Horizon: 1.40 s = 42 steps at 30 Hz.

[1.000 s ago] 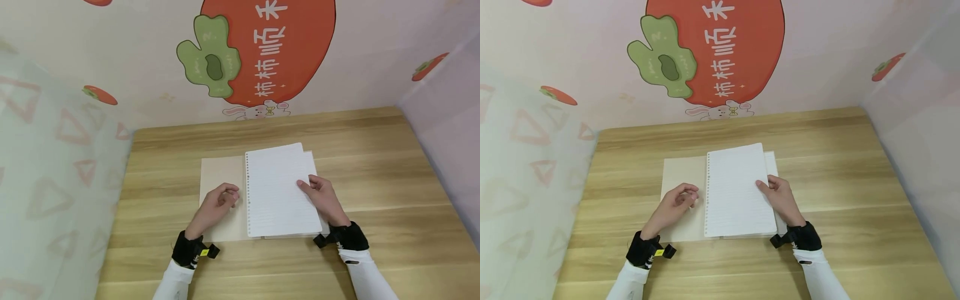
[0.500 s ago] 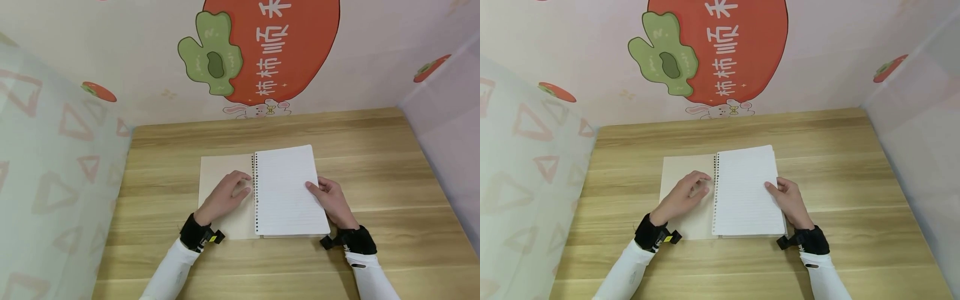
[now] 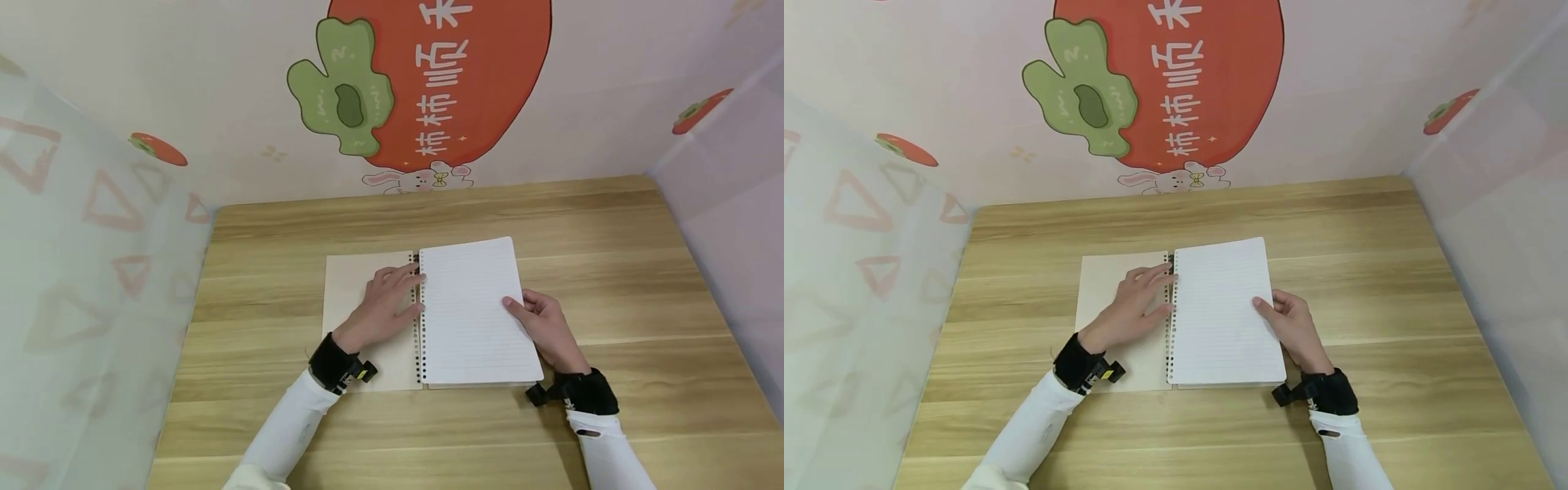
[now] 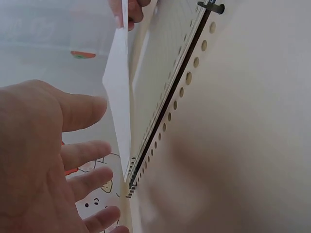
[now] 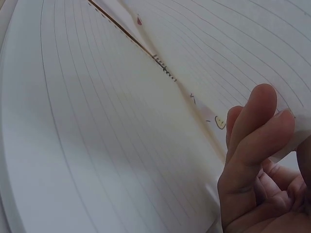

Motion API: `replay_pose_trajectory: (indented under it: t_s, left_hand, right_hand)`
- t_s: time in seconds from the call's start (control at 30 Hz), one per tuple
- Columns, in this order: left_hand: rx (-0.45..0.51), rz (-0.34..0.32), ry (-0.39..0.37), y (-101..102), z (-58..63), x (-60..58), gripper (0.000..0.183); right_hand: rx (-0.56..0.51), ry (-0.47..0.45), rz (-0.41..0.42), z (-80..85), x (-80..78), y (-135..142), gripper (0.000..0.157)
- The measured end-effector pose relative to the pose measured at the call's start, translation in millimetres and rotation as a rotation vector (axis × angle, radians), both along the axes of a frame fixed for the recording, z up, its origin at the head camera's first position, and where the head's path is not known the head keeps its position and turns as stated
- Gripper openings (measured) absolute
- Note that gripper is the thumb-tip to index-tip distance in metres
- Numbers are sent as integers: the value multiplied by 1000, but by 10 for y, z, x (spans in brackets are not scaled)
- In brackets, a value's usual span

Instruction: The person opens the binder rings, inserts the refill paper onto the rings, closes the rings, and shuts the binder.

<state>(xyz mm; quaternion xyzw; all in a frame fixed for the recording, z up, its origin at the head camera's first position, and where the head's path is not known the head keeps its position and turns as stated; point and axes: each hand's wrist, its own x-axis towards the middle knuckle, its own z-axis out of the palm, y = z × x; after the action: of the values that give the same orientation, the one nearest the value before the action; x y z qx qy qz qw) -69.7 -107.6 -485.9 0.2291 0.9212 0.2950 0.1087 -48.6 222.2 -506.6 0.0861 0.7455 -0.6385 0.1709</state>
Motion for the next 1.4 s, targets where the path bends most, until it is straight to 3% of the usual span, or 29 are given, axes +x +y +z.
replay_pose_trajectory:
  t_s: [0.6,1.4]
  left_hand:
    - [-127,-37,-16,112,-75,-14,59]
    - [-143,-40,-24,120,-125,-25,59]
  right_hand:
    - [0,-6,-9,-15,14,30,64]
    - [47,-4,15,-29,-60,90,61]
